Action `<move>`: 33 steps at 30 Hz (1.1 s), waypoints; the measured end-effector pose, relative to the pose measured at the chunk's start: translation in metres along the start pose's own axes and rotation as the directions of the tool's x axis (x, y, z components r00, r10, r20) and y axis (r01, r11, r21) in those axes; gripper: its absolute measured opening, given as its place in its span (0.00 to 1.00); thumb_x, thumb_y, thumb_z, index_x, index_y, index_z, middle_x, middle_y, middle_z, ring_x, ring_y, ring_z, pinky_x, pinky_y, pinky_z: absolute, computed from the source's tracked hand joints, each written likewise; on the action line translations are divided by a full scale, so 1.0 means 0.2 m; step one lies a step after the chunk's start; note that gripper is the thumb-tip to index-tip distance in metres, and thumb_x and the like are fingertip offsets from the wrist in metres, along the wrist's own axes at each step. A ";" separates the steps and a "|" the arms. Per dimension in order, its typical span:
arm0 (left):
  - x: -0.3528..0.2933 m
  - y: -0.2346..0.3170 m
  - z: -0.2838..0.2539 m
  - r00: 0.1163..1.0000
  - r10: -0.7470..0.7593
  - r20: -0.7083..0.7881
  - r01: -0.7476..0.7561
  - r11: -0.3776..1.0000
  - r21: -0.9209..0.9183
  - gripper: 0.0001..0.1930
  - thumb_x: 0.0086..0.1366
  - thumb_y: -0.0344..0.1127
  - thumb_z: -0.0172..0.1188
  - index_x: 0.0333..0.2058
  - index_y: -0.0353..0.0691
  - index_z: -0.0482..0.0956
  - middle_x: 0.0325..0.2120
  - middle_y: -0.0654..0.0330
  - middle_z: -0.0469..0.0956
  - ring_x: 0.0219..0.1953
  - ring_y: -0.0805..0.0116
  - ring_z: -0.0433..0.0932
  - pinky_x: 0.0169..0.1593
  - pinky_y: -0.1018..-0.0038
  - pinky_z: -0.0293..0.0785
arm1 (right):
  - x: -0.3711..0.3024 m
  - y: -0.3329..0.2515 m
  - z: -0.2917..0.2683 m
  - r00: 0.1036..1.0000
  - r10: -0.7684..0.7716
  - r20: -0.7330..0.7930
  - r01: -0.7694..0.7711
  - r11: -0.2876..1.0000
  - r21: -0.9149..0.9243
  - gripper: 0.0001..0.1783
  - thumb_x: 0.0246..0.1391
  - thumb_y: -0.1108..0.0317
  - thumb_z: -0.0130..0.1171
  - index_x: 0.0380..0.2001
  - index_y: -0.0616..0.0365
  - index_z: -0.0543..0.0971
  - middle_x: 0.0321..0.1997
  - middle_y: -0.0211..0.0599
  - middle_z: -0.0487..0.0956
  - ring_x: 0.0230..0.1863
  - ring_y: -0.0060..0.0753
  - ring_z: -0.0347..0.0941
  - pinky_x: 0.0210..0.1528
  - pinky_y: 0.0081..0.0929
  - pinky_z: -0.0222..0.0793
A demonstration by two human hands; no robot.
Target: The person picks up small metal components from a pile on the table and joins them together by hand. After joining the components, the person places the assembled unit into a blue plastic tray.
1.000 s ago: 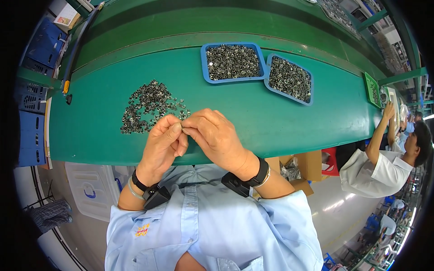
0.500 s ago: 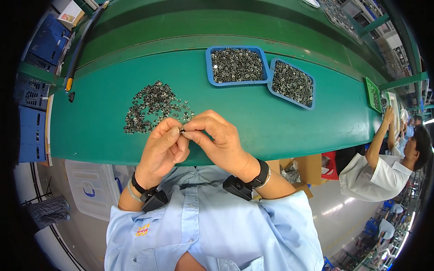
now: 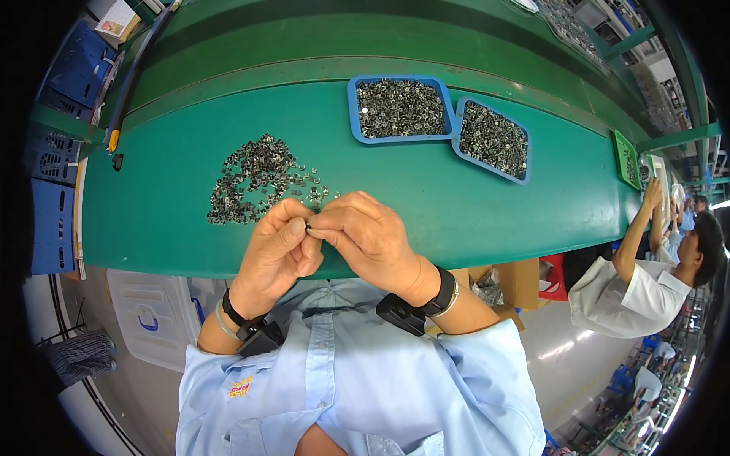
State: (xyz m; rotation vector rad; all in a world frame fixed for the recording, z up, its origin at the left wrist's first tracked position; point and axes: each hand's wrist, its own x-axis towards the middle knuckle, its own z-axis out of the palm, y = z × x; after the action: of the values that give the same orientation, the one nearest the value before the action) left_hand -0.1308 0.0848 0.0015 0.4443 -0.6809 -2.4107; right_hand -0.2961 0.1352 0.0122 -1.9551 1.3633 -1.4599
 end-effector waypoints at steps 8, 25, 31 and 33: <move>0.00 0.02 0.01 0.998 -0.037 -0.048 0.043 0.992 0.122 0.07 0.67 0.36 0.52 0.34 0.39 0.70 0.18 0.61 0.72 0.16 0.76 0.68 0.17 0.82 0.58 | -0.01 0.00 0.00 0.999 0.033 -0.002 -0.033 0.999 -0.027 0.07 0.45 0.75 0.64 0.30 0.56 0.78 0.30 0.34 0.78 0.32 0.34 0.75 0.33 0.27 0.70; -0.06 0.06 -0.11 0.985 0.066 -0.157 -0.052 0.994 0.093 0.10 0.70 0.37 0.46 0.38 0.35 0.71 0.20 0.60 0.72 0.16 0.76 0.66 0.17 0.80 0.59 | 0.29 0.37 -0.24 0.990 0.072 -0.118 -0.120 0.874 -0.470 0.08 0.46 0.72 0.63 0.31 0.58 0.76 0.29 0.36 0.75 0.31 0.38 0.74 0.31 0.30 0.71; -0.05 0.06 -0.13 0.986 0.046 -0.162 -0.033 0.996 0.086 0.10 0.70 0.36 0.46 0.38 0.35 0.71 0.20 0.61 0.72 0.16 0.77 0.67 0.17 0.81 0.59 | 0.12 0.21 -0.11 0.961 0.171 0.217 -0.033 0.852 -0.522 0.09 0.47 0.68 0.63 0.32 0.57 0.77 0.31 0.37 0.75 0.34 0.42 0.72 0.36 0.33 0.69; -0.04 0.06 -0.12 0.987 0.034 -0.154 -0.019 0.995 0.093 0.10 0.70 0.36 0.47 0.38 0.35 0.71 0.20 0.61 0.72 0.16 0.77 0.67 0.17 0.81 0.59 | 0.08 0.19 -0.07 0.947 0.163 0.279 0.004 0.857 -0.515 0.08 0.46 0.68 0.63 0.31 0.56 0.78 0.29 0.36 0.74 0.34 0.44 0.72 0.36 0.33 0.69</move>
State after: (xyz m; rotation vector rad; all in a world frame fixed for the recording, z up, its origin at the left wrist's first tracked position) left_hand -0.1073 0.0730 -0.0106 0.6496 -0.7250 -2.2978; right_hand -0.3259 0.1061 -0.0012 -2.2795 1.7773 -0.7364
